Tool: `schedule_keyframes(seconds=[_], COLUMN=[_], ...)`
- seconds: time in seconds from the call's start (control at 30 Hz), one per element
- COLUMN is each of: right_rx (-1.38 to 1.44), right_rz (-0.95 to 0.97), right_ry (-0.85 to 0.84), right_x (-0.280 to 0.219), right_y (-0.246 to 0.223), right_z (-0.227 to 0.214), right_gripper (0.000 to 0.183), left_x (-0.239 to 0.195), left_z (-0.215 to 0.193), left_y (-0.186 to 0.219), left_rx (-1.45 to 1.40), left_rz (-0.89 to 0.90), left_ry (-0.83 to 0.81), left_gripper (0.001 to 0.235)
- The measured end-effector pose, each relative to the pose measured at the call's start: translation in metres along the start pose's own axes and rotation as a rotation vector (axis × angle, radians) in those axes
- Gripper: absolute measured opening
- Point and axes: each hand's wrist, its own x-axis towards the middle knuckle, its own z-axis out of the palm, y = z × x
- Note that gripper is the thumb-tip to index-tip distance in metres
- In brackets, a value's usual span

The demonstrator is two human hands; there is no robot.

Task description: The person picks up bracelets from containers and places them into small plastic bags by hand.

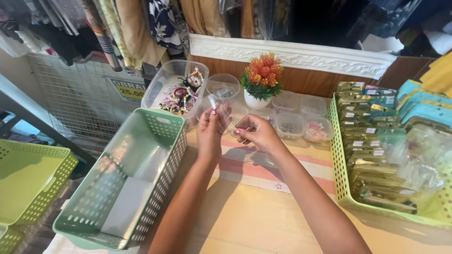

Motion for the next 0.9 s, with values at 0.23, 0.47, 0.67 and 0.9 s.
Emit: schedule_keyframes(seconds=[0.23, 0.47, 0.67, 0.9], right_rx=[-0.403, -0.915, -1.117, -0.912], right_rz=[-0.271, -0.761, -0.814, -0.474], right_ry=[0.107, 0.336, 0.311, 0.289], right_x=[-0.004, -0.027, -0.03, -0.029], right_y=[-0.03, -0.07, -0.072, -0.073], right_z=[-0.013, -0.006, -0.006, -0.013], right_gripper=[0.037, 0.058, 0.036, 0.028], left_x=[-0.002, -0.011, -0.012, -0.016], left_z=[-0.001, 0.009, 0.012, 0.012], left_y=[-0.009, -0.004, -0.006, -0.012], left_rx=[0.117, 0.355, 0.407, 0.5], left_rz=[-0.006, 0.045, 0.051, 0.097], left_ry=[0.023, -0.058, -0.074, -0.13], left_gripper=[0.024, 0.026, 0.025, 0.023])
